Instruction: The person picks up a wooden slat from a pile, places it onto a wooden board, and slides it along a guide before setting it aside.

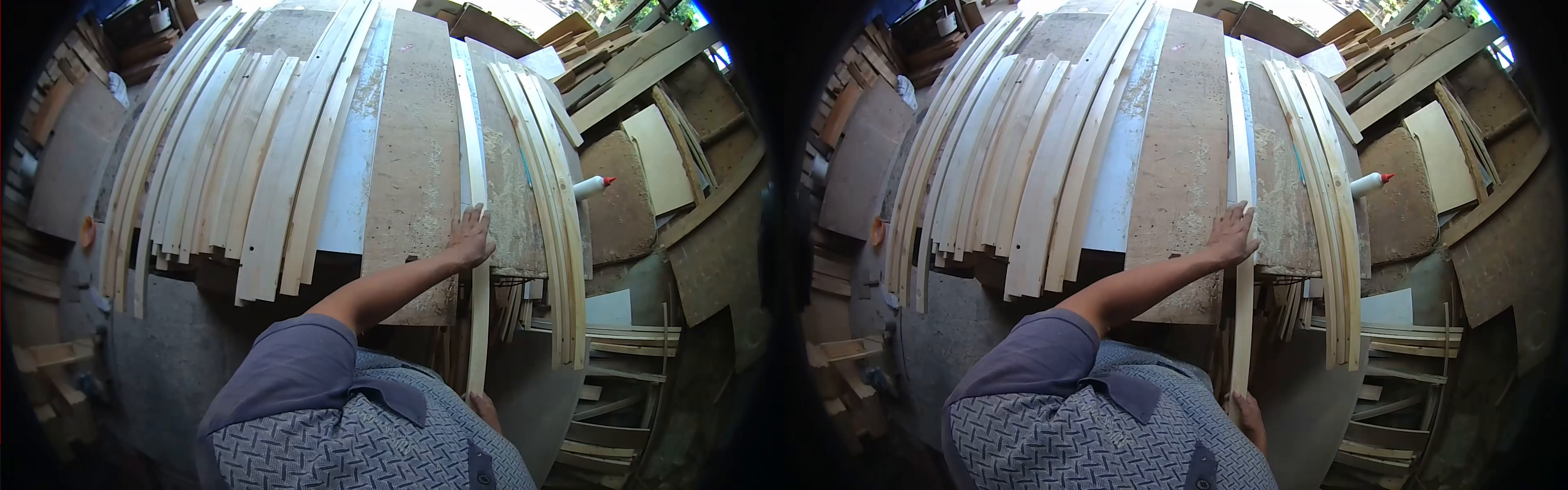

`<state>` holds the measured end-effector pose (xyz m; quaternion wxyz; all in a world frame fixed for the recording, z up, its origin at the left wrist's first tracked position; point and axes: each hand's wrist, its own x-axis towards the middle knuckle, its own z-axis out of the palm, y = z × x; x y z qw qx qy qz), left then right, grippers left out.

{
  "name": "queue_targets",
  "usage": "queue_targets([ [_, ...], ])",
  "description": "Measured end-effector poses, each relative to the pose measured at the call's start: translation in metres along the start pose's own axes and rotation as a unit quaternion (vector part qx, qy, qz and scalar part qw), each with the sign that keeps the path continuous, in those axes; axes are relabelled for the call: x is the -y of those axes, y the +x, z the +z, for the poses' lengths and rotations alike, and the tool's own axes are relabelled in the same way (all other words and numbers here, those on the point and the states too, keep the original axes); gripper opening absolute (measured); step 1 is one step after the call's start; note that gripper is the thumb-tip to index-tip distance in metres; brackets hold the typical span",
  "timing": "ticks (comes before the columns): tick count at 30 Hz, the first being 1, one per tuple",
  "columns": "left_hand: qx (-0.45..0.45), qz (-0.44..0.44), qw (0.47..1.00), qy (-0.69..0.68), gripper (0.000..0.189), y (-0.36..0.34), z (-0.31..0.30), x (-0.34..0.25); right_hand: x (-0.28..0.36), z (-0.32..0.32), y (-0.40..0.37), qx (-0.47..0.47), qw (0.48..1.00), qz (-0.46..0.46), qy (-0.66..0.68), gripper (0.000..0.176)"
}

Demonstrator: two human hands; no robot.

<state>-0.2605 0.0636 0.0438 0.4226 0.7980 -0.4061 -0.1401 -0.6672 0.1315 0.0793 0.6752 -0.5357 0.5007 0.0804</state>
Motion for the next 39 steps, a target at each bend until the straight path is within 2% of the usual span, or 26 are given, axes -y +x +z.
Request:
queue_targets([
  [2,0.050,0.034,0.991,0.115,0.086,0.021,-0.005,-0.007,-0.020,-0.002,0.013,-0.027,0.999,-0.018,-0.020,0.035],
  [4,0.067,0.018,0.987,0.146,0.087,0.040,-0.007,-0.009,-0.024,0.004,0.016,-0.054,0.997,-0.037,-0.039,0.032],
  [6,0.085,0.003,0.980,0.178,0.089,0.056,-0.007,-0.006,-0.028,0.014,0.017,-0.115,0.967,-0.157,-0.163,0.036],
  [7,0.088,-0.009,0.975,0.205,0.090,0.063,-0.005,-0.001,-0.017,0.028,0.011,-0.117,0.967,-0.157,-0.162,0.036],
  [9,0.092,-0.019,0.968,0.231,0.091,0.072,-0.003,0.006,0.005,0.046,-0.002,-0.152,0.948,-0.109,-0.256,0.044],
  [12,0.059,-0.025,0.965,0.254,0.090,0.075,-0.006,0.016,0.005,0.043,0.001,-0.156,0.947,-0.110,-0.259,0.044],
  [19,0.069,-0.011,0.933,0.353,0.086,0.076,-0.010,0.017,0.004,0.049,0.006,-0.160,0.941,-0.115,-0.275,0.045],
  [21,0.114,-0.015,0.916,0.383,0.079,0.079,-0.011,0.016,0.005,0.049,0.007,-0.162,0.939,-0.117,-0.280,0.045],
  [25,0.099,0.000,0.913,0.395,0.077,0.079,-0.006,0.021,0.007,0.049,0.012,-0.167,0.935,-0.120,-0.289,0.045],
  [28,0.073,0.004,0.910,0.409,0.085,0.076,-0.006,0.026,0.008,0.050,0.017,-0.169,0.933,-0.122,-0.294,0.046],
  [39,0.065,0.030,0.944,0.323,0.086,0.069,-0.011,0.033,0.005,0.063,0.039,-0.176,0.931,-0.123,-0.294,0.047],
])
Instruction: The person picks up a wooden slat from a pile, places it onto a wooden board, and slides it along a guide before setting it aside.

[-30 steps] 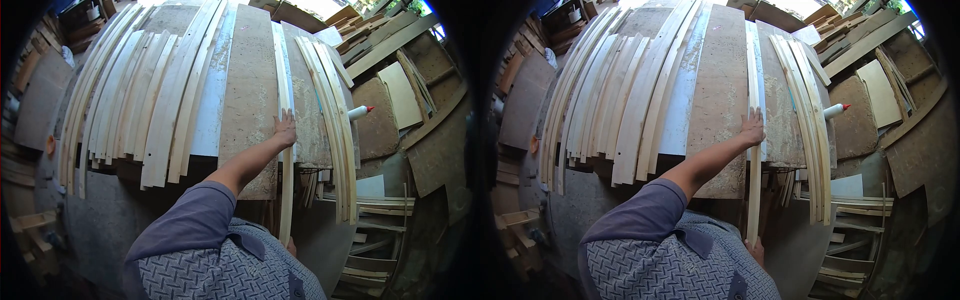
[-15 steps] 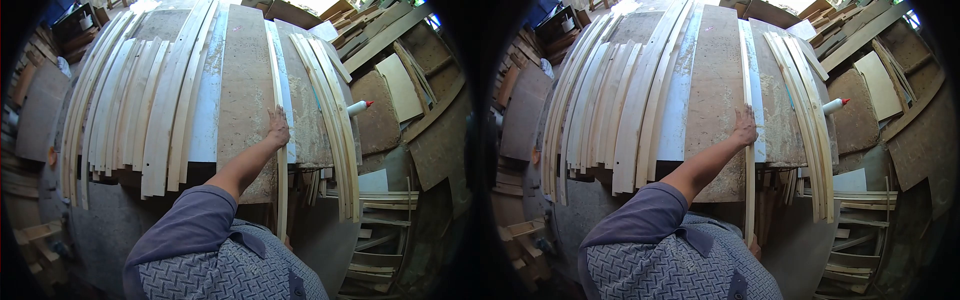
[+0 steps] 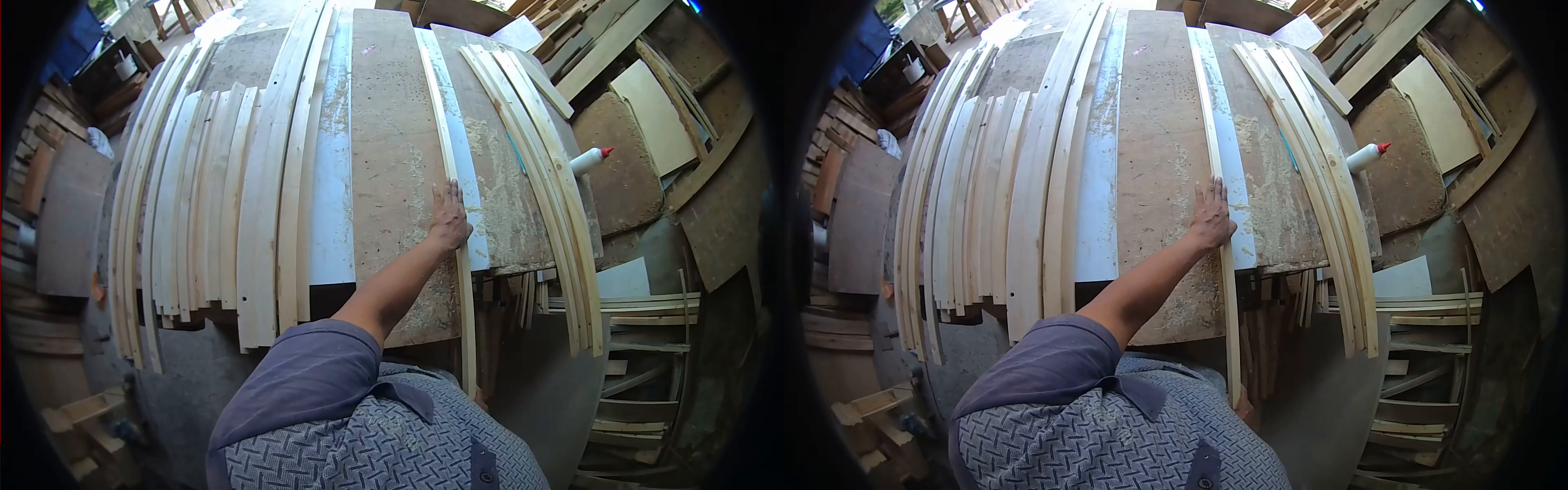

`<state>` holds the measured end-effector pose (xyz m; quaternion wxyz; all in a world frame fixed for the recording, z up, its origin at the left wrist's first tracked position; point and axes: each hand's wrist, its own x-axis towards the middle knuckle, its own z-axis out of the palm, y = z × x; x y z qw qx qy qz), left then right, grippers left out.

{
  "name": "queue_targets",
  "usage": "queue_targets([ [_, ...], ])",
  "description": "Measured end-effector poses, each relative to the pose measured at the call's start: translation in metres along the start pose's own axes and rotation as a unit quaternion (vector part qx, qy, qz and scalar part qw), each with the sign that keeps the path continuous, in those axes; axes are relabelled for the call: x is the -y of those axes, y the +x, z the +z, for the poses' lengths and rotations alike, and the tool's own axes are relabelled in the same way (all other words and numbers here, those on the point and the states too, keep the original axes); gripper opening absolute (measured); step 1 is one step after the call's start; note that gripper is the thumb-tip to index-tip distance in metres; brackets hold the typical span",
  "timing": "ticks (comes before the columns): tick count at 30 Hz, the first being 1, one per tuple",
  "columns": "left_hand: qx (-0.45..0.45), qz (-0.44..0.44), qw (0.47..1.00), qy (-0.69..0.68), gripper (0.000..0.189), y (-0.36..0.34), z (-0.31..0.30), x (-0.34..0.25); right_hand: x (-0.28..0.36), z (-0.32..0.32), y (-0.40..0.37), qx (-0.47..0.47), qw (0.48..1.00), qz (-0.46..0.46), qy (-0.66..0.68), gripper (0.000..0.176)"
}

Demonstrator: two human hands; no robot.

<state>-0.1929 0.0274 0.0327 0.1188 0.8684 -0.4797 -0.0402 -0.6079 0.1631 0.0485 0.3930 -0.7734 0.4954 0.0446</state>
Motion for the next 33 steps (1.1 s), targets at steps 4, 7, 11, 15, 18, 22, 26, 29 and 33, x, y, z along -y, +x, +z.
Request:
queue_targets([
  [4,-0.010,0.003,1.000,-0.003,0.085,0.001,0.006,0.003,-0.004,0.006,0.001,0.001,1.000,0.004,-0.001,0.047],
  [7,-0.012,0.002,1.000,-0.012,0.085,0.003,0.006,0.003,-0.007,0.008,0.005,0.000,1.000,0.004,-0.002,0.048],
  [11,-0.010,-0.009,1.000,0.002,0.086,0.004,0.003,0.004,-0.014,0.010,0.011,-0.003,1.000,0.002,-0.004,0.048],
  [15,-0.003,-0.017,1.000,-0.022,0.084,0.008,0.005,0.005,-0.024,0.013,0.015,-0.009,1.000,0.005,-0.003,0.049],
  [18,-0.005,-0.018,0.999,-0.046,0.086,0.011,0.006,0.008,-0.032,0.023,0.007,-0.015,1.000,0.017,0.006,0.049],
  [22,0.004,-0.016,0.999,-0.040,0.087,0.020,0.004,0.011,-0.065,0.040,0.025,0.021,0.999,0.021,-0.028,0.054],
  [26,0.017,-0.032,0.999,-0.030,0.089,0.032,-0.001,0.014,-0.036,0.028,0.030,-0.007,1.000,-0.007,-0.022,0.050],
  [29,0.027,-0.036,0.999,-0.021,0.089,0.041,-0.003,0.017,-0.012,0.017,0.035,0.000,1.000,-0.011,-0.021,0.049],
  [33,0.033,-0.040,0.999,0.004,0.088,0.054,-0.003,0.023,-0.007,0.016,0.047,-0.003,0.999,-0.034,0.006,0.051],
])
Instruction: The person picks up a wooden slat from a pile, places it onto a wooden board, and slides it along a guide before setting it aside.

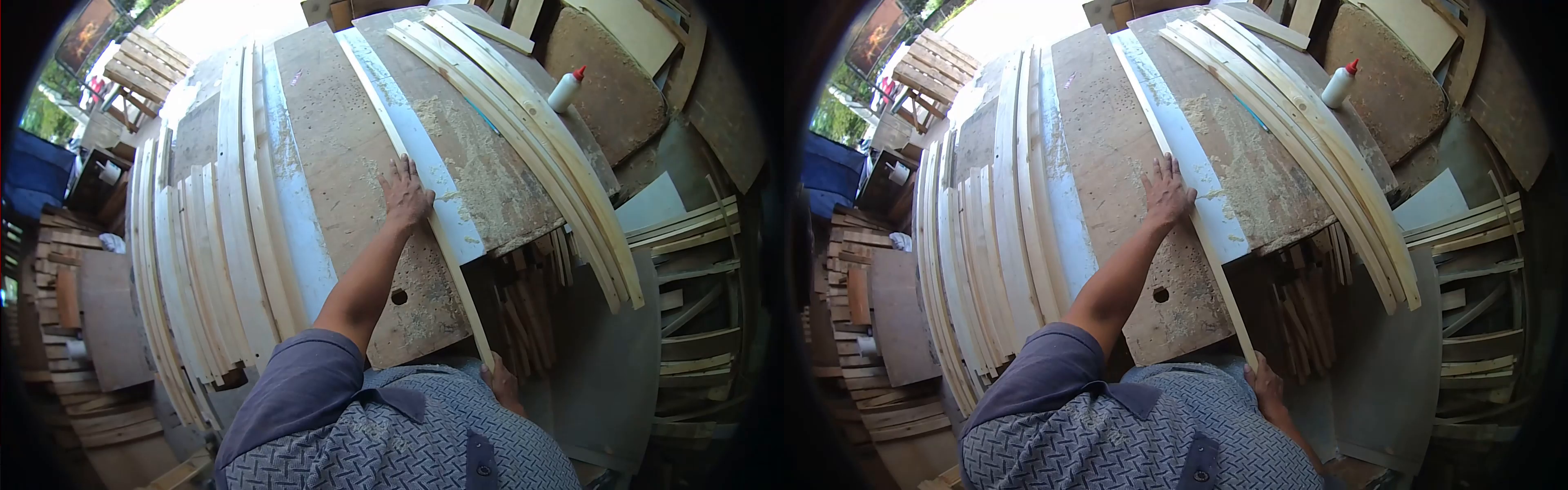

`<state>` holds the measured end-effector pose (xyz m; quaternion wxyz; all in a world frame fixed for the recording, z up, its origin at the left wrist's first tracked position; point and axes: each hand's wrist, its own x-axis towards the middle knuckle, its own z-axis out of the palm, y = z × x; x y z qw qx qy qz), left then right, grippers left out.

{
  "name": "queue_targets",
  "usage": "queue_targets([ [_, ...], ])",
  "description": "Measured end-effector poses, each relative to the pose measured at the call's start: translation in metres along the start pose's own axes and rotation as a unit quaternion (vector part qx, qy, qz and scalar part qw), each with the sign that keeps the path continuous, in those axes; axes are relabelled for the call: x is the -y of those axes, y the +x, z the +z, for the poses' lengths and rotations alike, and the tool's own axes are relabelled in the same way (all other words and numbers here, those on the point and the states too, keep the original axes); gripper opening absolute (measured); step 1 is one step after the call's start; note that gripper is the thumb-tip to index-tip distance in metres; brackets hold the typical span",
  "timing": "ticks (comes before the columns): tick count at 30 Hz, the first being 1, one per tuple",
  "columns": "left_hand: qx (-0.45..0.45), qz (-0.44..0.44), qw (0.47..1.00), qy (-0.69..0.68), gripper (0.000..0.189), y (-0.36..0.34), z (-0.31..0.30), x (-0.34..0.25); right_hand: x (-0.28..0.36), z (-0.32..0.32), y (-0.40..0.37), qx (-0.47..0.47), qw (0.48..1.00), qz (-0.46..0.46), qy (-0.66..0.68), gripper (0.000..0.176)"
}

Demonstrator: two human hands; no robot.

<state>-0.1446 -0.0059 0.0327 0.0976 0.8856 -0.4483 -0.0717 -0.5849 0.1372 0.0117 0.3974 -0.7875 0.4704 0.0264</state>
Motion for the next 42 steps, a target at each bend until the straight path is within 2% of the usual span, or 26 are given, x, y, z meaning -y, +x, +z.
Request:
queue_targets([
  [5,0.001,0.003,0.999,0.041,0.088,0.022,0.000,0.008,0.000,0.005,0.022,-0.006,1.000,-0.009,-0.014,0.050],
  [15,0.008,-0.013,0.999,0.039,0.086,0.067,-0.010,0.024,0.050,-0.018,0.059,-0.001,0.998,-0.050,0.029,0.050],
  [19,0.008,-0.013,0.999,0.043,0.086,0.086,-0.010,0.032,0.062,-0.026,0.074,0.036,0.999,-0.021,0.027,0.051],
  [21,0.019,-0.026,0.999,0.043,0.085,0.090,-0.012,0.033,0.065,-0.026,0.081,-0.023,0.995,-0.072,-0.059,0.052],
  [22,0.021,-0.025,0.998,0.045,0.085,0.091,-0.014,0.032,0.064,-0.026,0.088,-0.022,0.996,-0.070,-0.057,0.052],
  [24,0.026,-0.035,0.998,0.052,0.085,0.095,-0.016,0.030,0.063,-0.026,0.105,-0.136,0.963,-0.218,-0.084,0.049],
  [27,0.033,-0.039,0.997,0.064,0.082,0.099,-0.015,0.031,0.064,-0.026,0.121,-0.124,0.958,-0.255,-0.049,0.045],
  [30,0.023,-0.035,0.998,0.054,0.085,0.104,-0.013,0.035,0.065,-0.020,0.128,-0.128,0.958,-0.258,-0.012,0.041],
  [42,0.038,-0.044,0.996,0.073,0.080,0.141,-0.022,0.047,0.085,-0.020,0.163,-0.148,0.949,-0.279,-0.021,0.037],
])
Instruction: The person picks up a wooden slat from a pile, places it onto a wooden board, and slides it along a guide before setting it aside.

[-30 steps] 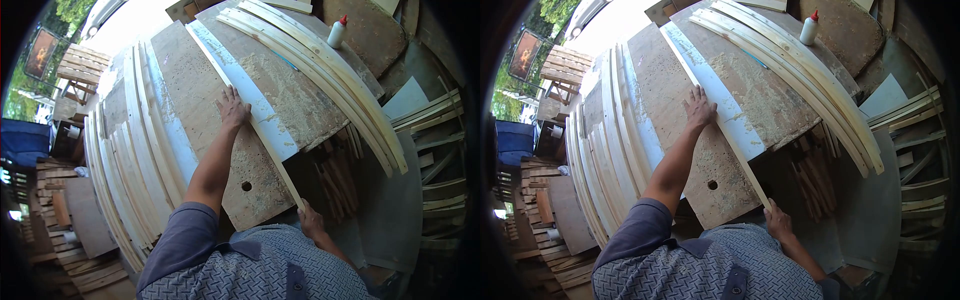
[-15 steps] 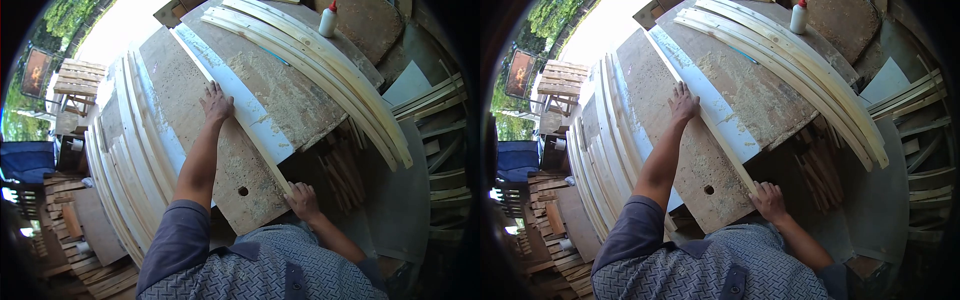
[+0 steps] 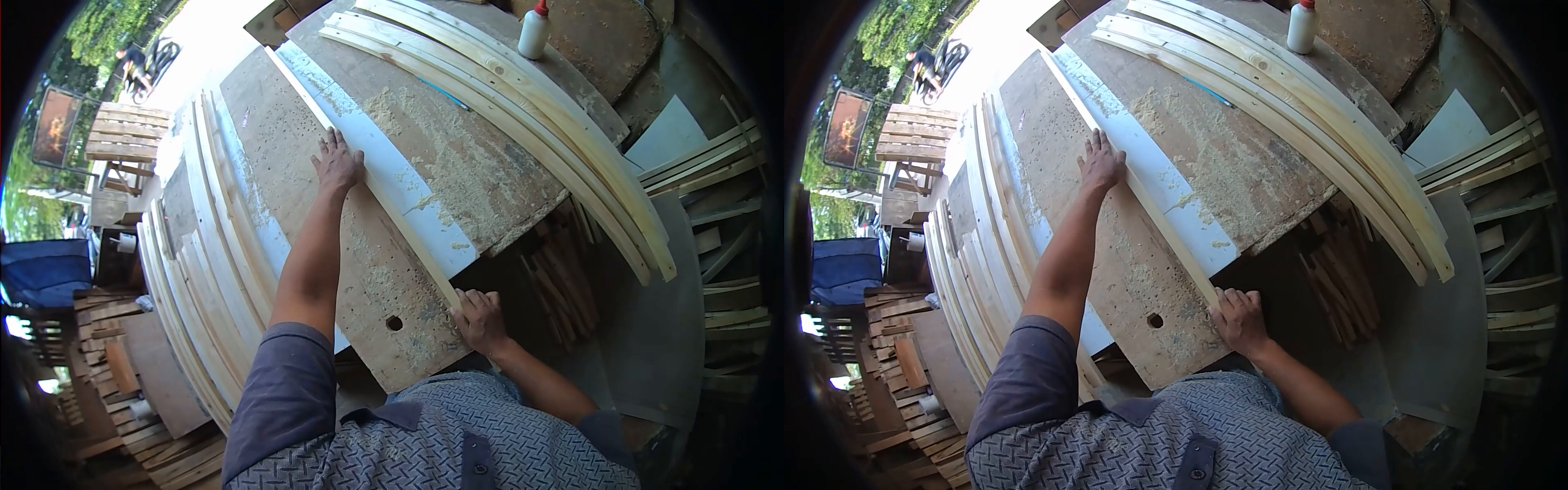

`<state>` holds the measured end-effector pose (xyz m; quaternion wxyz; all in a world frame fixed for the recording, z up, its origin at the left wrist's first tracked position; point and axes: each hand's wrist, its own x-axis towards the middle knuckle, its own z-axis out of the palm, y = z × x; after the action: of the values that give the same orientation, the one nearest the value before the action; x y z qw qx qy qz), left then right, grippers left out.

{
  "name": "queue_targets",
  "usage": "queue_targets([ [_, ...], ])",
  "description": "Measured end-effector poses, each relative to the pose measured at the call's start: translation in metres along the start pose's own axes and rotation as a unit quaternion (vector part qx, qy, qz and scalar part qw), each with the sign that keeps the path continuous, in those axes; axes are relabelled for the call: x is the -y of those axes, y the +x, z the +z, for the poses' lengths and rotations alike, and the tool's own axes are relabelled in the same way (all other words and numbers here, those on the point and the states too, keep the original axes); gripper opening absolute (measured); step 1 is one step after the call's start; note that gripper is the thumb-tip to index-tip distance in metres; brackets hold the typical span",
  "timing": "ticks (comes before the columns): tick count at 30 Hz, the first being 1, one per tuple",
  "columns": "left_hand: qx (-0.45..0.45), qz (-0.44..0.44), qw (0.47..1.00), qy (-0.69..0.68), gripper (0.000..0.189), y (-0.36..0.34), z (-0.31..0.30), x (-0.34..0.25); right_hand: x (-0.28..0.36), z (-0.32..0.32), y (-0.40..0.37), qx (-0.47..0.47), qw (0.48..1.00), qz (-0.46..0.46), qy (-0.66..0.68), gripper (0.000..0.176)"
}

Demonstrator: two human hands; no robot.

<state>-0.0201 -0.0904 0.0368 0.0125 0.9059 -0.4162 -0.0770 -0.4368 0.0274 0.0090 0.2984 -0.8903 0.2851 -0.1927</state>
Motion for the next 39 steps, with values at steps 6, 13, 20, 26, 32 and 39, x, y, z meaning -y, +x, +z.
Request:
queue_targets([
  [6,0.019,-0.019,1.000,0.011,0.081,0.028,-0.007,0.006,0.001,0.003,0.025,0.009,1.000,0.005,0.012,0.037],
  [13,0.035,-0.021,0.998,0.050,0.081,0.066,-0.020,0.021,-0.002,0.019,0.059,0.012,1.000,0.012,0.017,0.038],
  [20,0.001,0.011,0.998,0.059,0.078,0.046,-0.018,0.024,-0.002,0.032,0.093,0.006,1.000,0.002,0.026,0.036],
  [26,-0.095,-0.025,0.994,-0.049,0.069,-0.020,0.013,0.061,0.000,0.044,0.131,-0.010,0.999,-0.009,0.038,0.033],
  [32,-0.114,-0.045,0.992,-0.026,0.064,-0.084,0.041,0.095,0.000,0.055,0.164,-0.017,0.999,-0.016,0.039,0.030],
  [39,-0.117,-0.045,0.992,-0.030,0.064,-0.099,0.031,0.079,0.002,0.074,0.213,-0.035,0.999,-0.028,0.021,0.027],
])
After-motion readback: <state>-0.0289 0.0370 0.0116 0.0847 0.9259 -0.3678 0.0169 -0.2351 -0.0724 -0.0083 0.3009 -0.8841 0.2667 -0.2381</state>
